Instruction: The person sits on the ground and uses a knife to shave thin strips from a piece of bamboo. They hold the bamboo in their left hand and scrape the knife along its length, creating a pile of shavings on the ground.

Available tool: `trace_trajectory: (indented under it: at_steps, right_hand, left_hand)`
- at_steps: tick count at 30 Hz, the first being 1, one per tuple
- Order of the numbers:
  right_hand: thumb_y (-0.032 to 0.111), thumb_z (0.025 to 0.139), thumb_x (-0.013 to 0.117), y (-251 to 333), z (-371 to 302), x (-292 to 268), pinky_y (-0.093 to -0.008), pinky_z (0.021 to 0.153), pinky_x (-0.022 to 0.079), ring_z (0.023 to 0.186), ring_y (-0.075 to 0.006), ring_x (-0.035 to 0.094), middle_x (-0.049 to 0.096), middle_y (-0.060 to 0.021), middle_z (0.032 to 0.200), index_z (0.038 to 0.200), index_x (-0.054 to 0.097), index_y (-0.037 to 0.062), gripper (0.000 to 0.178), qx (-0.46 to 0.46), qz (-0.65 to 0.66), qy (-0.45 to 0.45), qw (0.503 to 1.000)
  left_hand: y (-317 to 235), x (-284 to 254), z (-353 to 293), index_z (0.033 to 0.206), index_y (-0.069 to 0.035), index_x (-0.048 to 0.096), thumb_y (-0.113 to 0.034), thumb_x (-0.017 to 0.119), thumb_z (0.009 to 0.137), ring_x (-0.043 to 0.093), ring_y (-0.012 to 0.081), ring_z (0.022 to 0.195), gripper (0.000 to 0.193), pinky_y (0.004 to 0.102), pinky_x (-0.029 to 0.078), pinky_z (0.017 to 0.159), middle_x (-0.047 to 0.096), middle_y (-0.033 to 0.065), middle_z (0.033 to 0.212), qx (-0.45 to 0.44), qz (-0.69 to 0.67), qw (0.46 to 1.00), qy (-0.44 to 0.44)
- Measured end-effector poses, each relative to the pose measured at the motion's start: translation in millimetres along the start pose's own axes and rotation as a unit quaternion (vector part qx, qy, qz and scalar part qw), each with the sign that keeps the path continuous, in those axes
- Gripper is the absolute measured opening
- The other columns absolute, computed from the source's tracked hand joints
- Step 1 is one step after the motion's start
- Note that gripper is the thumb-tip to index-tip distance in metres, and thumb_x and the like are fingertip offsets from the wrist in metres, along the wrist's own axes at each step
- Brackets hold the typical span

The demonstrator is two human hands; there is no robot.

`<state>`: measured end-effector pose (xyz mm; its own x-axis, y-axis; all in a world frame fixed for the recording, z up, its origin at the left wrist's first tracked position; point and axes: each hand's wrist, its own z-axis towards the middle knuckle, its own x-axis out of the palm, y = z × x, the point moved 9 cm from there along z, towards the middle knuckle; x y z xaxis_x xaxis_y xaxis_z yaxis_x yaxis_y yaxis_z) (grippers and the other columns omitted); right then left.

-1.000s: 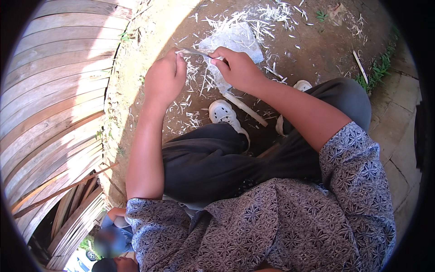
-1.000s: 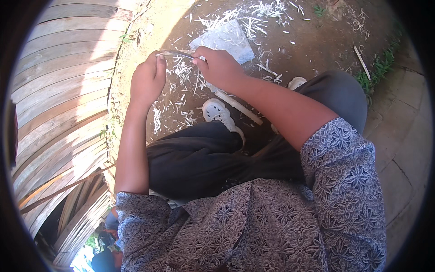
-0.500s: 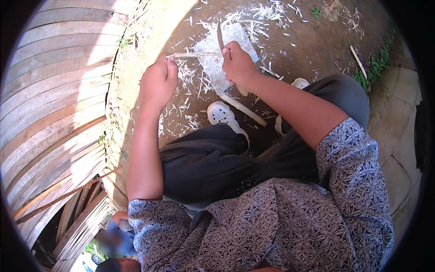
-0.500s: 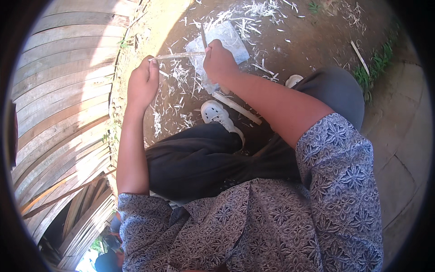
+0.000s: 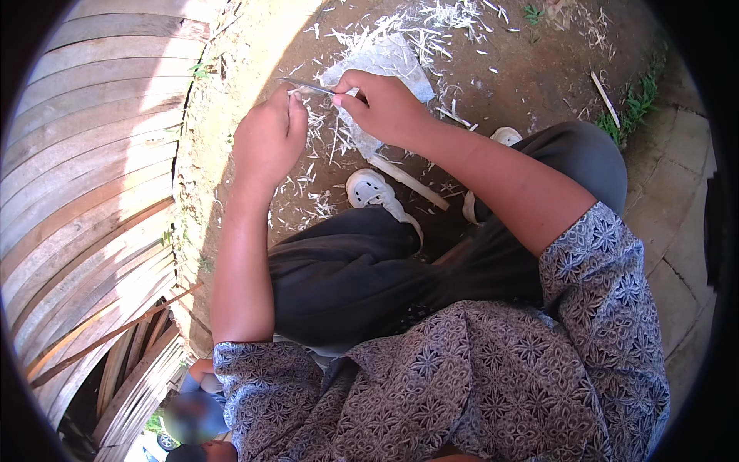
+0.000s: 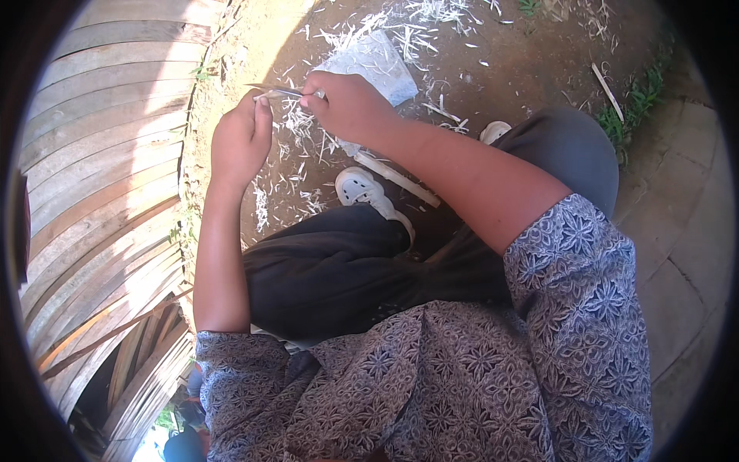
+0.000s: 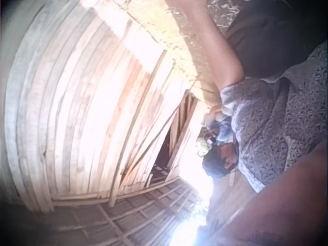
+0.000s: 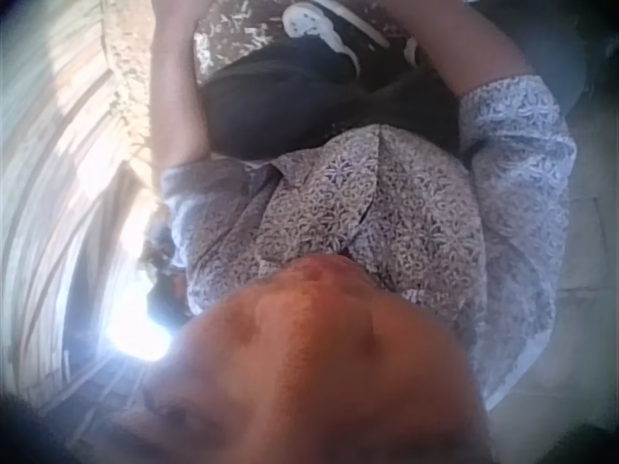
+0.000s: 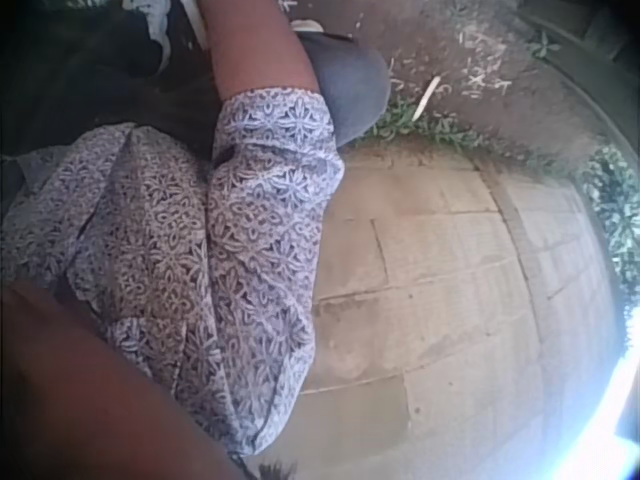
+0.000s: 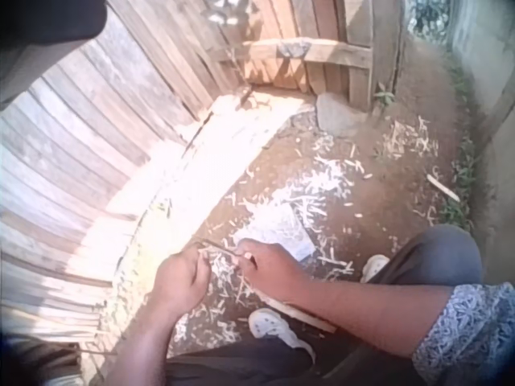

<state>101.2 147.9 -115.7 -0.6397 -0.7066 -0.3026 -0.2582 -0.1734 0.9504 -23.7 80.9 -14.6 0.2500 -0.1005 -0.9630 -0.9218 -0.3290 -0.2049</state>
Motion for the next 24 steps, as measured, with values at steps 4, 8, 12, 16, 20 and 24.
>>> trace_trajectory:
  at_steps: [4, 8, 12, 16, 20, 24]
  right_hand:
    - [0.032, 0.100, 0.063, -93.4, -17.3, -21.5, -0.0472, 0.071, 0.053, 0.080, -0.0355, 0.071, 0.071, -0.0179, 0.082, 0.106, 0.066, 0.0045, 0.029, 0.160, -0.147, -0.013, 0.976]
    - [0.039, 0.099, 0.064, -61.9, -12.7, -22.8, -0.0439, 0.071, 0.054, 0.076, -0.0317, 0.069, 0.070, -0.0164, 0.080, 0.106, 0.066, 0.0030, 0.037, 0.163, 0.006, -0.037, 0.986]
    - [0.041, 0.097, 0.068, -18.2, 3.5, 2.6, -0.0413, 0.068, 0.052, 0.070, -0.0266, 0.065, 0.066, -0.0150, 0.076, 0.101, 0.066, 0.0016, 0.040, 0.187, 0.157, 0.040, 0.969]
    - [0.036, 0.100, 0.068, -1.8, 21.7, -4.3, -0.0306, 0.057, 0.047, 0.057, -0.0138, 0.053, 0.056, -0.0025, 0.066, 0.093, 0.063, 0.0009, 0.036, -0.013, 0.079, -0.074, 0.994]
    - [0.026, 0.100, 0.065, -11.7, 23.8, -4.6, -0.0369, 0.064, 0.051, 0.066, -0.0234, 0.065, 0.065, -0.0111, 0.075, 0.093, 0.060, -0.0018, 0.030, 0.007, 0.007, -0.085, 0.996]
    - [0.023, 0.099, 0.061, -54.7, 23.3, -2.6, -0.0498, 0.072, 0.051, 0.079, -0.0405, 0.068, 0.067, -0.0233, 0.082, 0.096, 0.059, -0.0032, 0.027, 0.086, 0.072, -0.115, 0.987]
  left_hand:
    - [1.3, -0.7, 1.9, 0.103, -0.004, 0.062, -0.026, 0.046, 0.106, 0.067, 0.0429, 0.075, 0.027, 0.0523, 0.050, 0.069, 0.066, 0.0232, 0.076, -0.015, 0.006, 1.000, 0.007]
    - [-13.3, -6.3, 6.8, 0.105, -0.005, 0.062, -0.026, 0.048, 0.104, 0.069, 0.0429, 0.078, 0.025, 0.0536, 0.052, 0.070, 0.069, 0.0224, 0.081, 0.040, -0.002, 0.999, 0.021]
    - [-30.0, -5.5, 0.3, 0.104, -0.004, 0.061, -0.026, 0.046, 0.106, 0.066, 0.0439, 0.076, 0.026, 0.0520, 0.049, 0.070, 0.065, 0.0234, 0.076, 0.071, 0.029, 0.996, 0.035]
    - [-26.0, -2.2, 0.7, 0.102, -0.005, 0.060, -0.026, 0.050, 0.104, 0.068, 0.0437, 0.078, 0.023, 0.0536, 0.051, 0.069, 0.067, 0.0228, 0.078, 0.059, 0.019, 0.997, 0.041]
    - [-22.6, 0.2, 0.3, 0.099, -0.006, 0.060, -0.027, 0.051, 0.103, 0.068, 0.0440, 0.078, 0.023, 0.0546, 0.051, 0.069, 0.067, 0.0224, 0.077, 0.057, 0.013, 0.997, 0.053]
    - [-27.6, -2.2, -1.2, 0.096, -0.007, 0.059, -0.026, 0.051, 0.103, 0.066, 0.0432, 0.074, 0.022, 0.0535, 0.049, 0.067, 0.065, 0.0211, 0.073, 0.057, 0.003, 0.997, 0.045]
